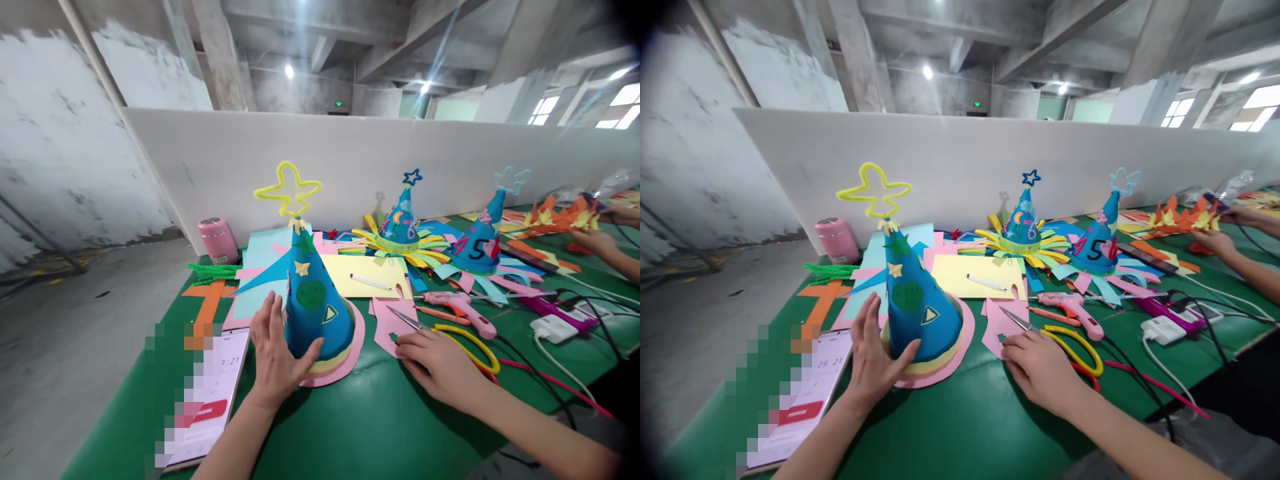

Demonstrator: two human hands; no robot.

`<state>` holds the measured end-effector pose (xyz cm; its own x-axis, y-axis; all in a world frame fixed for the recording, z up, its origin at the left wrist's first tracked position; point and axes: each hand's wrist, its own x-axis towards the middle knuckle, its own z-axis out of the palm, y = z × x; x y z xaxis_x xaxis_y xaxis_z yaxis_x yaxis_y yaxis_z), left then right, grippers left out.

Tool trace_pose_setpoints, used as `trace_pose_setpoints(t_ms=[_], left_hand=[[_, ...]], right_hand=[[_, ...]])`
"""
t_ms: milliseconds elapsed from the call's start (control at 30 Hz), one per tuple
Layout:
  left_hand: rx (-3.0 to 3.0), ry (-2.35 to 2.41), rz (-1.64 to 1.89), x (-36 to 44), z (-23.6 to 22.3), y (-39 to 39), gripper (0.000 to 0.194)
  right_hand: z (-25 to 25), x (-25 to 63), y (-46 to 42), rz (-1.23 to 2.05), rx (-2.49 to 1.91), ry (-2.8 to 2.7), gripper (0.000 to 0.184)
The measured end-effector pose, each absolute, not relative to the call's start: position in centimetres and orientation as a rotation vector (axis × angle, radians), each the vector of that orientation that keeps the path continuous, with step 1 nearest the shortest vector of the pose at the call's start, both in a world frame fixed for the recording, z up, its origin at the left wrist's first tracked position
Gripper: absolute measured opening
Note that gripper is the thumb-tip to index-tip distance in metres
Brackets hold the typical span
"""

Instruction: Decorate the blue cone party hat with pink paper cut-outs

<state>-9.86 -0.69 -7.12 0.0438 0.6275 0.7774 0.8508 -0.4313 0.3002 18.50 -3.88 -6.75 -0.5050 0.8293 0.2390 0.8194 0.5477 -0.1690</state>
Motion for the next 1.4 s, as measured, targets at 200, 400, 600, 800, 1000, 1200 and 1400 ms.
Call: trace_pose_setpoints(t_ms=[200,400,600,800,1000,1200,1400], left_hand=[[-2.138,-1.016,-1.224,-6.9,-5.7,-3.8,0.077],[-2.887,-0.802,-0.585,-1.9,-4.8,-4.6,0.046],[-3.162,-1.055,-0.392,2.1,-6.0,-2.7,0.063],[-3.228,-1.183,-0.353,2.2,-7.3,-2.2,0.066],[-3.248,-1.17,-0.328,2.2,-7.1,-2.0,0.064],[-3.12,-1.189,-0.473,2.4,-7.1,-2.2,0.053],[-2.854,-1.357,-0.326,3.3,-5.6,0.3,0.028]], right_hand=[[-4.9,18.6,-4.6,0.238,-1.358,-2.472,0.019],[-3.0,20.0,0.7,0.141,-1.485,-2.259,0.022],[-3.5,19.0,10.1,0.125,-1.617,-2.327,0.02],[-5.4,16.4,14.4,0.363,-1.687,-2.488,0.025],[-4.4,17.2,14.6,0.592,-1.584,-2.301,0.017],[-3.7,19.1,11.4,0.911,-1.415,-1.926,0.024],[-4.6,21.3,7.9,1.186,-1.329,-1.59,0.027]])
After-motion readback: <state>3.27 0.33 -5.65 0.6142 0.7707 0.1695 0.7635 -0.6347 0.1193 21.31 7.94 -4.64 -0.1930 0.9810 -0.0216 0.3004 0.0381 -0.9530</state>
